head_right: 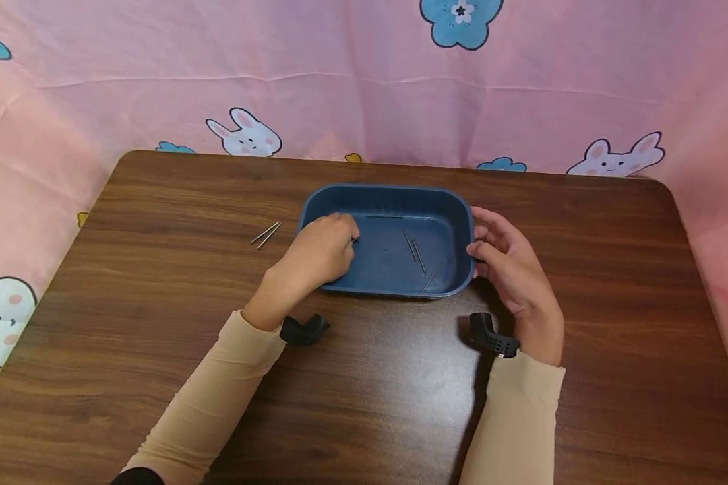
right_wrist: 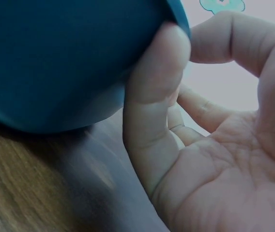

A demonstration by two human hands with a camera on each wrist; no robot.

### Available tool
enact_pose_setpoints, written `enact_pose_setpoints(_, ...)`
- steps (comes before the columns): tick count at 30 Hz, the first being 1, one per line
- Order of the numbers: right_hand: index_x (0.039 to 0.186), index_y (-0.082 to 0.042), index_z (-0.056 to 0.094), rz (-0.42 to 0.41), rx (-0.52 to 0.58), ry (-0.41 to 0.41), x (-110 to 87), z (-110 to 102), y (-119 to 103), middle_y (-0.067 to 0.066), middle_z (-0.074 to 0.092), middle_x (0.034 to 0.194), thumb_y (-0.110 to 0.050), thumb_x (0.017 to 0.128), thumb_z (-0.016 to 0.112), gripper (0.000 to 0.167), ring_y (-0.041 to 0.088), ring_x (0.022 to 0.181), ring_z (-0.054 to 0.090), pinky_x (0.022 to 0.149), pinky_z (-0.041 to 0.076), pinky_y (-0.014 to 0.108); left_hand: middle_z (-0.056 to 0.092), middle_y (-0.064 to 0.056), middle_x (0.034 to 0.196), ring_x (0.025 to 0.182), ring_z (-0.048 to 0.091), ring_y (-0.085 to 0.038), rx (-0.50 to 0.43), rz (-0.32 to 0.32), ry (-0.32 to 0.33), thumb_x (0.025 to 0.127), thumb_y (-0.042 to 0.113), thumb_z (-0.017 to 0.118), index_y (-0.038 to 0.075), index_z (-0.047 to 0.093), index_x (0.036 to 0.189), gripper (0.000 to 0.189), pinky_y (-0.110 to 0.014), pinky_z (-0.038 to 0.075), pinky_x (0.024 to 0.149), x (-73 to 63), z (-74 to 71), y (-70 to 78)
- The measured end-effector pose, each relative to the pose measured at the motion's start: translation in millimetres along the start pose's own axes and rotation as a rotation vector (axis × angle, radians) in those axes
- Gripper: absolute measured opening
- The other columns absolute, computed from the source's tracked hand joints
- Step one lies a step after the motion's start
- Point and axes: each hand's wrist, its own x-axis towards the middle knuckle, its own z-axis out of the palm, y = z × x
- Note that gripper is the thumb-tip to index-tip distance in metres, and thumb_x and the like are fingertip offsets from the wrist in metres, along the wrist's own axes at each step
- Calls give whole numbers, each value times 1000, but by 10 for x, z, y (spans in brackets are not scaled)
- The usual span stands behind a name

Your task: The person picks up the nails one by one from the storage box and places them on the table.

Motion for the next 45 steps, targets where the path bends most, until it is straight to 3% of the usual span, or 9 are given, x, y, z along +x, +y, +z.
enact_pose_setpoints(8,147,-10,55,-3,16,12,-26,15,20,1,70,103,8,105,48,46,11,84,69,65,62,25,68,-20,126,115,64,-37,-87,32,37,102,-2,52,-2,63,127,28,-42,56,105,-63,-67,3)
enact_pose_setpoints(14,147,-8,55,-14,18,-2,-8,24,14,2,70,103,9,105,48,46,12,84,69,65,63,25,71,-15,121,113,68,-31,-176,51,62,106,1,47,0,67,124,27,-41,57,102,-96,-100,-15)
enact_pose_setpoints(21,147,-10,55,-2,-3,10,-7,24,-2,1,71,104,7,105,49,45,11,85,68,65,62,25,76,-9,117,99,72,-24,-286,44,76,103,4,57,4,72,121,24,-39,61,92,-122,-133,-33)
enact_pose_setpoints(32,147,-12,55,15,-8,14,-7,36,-2,0,71,106,7,106,48,46,10,86,68,66,62,24,79,-5,101,92,74,-18,-396,33,107,94,10,72,8,76,109,16,-36,62,84,-161,-179,-58)
enact_pose_setpoints(45,147,-11,55,3,13,5,1,47,-16,1,72,105,9,105,47,47,11,85,69,65,61,24,78,-2,94,82,71,-14,-399,51,170,92,12,76,10,78,103,12,-33,60,79,-170,-237,-75)
